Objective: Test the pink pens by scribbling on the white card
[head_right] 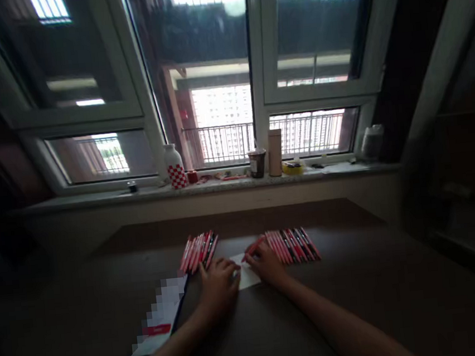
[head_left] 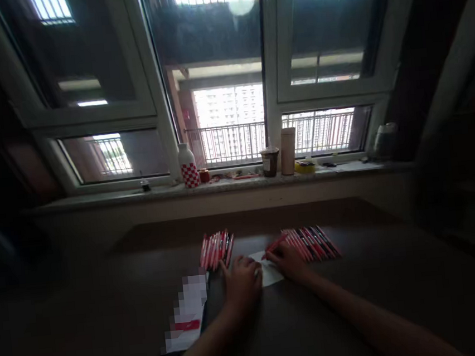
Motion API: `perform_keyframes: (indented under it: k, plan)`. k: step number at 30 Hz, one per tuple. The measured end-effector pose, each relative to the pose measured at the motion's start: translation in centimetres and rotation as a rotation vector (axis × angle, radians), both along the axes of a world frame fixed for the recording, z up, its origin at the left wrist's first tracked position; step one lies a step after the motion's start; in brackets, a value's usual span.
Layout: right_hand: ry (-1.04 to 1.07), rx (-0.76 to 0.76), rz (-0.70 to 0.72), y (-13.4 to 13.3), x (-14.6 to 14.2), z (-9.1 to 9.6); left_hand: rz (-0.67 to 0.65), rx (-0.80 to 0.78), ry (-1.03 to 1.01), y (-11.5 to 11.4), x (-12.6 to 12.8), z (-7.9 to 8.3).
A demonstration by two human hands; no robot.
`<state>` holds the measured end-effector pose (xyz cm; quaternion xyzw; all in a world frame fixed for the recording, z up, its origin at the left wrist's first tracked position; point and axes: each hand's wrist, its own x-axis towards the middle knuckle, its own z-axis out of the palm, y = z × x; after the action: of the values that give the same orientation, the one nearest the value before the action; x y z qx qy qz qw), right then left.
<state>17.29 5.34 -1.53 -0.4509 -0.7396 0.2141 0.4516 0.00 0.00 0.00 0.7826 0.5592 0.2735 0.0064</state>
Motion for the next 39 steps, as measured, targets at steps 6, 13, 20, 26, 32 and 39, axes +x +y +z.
perform_keyframes:
  k: [6,13,20,26,32,39]
  plan:
    - [0.008,-0.011,0.005,0.29,0.01,-0.28,-0.004,-0.041,0.018,-0.25,-0.11,0.41]
    - [0.017,0.020,0.027,0.44,-0.14,-0.36,-0.001,-0.046,0.038,-0.29,-0.08,0.90]
    - [0.023,0.019,0.013,0.35,-0.10,-0.34,0.003,-0.045,0.049,-0.26,-0.08,0.80]
    - [0.023,0.004,-0.007,0.40,0.03,-0.33,0.011,-0.049,0.070,-0.25,-0.11,0.73]
    - [0.047,-0.025,-0.018,0.40,0.11,-0.35,0.010,-0.032,0.054,-0.23,-0.06,0.67]
    - [0.029,-0.003,-0.031,0.35,0.26,-0.20,0.010,-0.038,0.043,-0.16,-0.07,0.66]
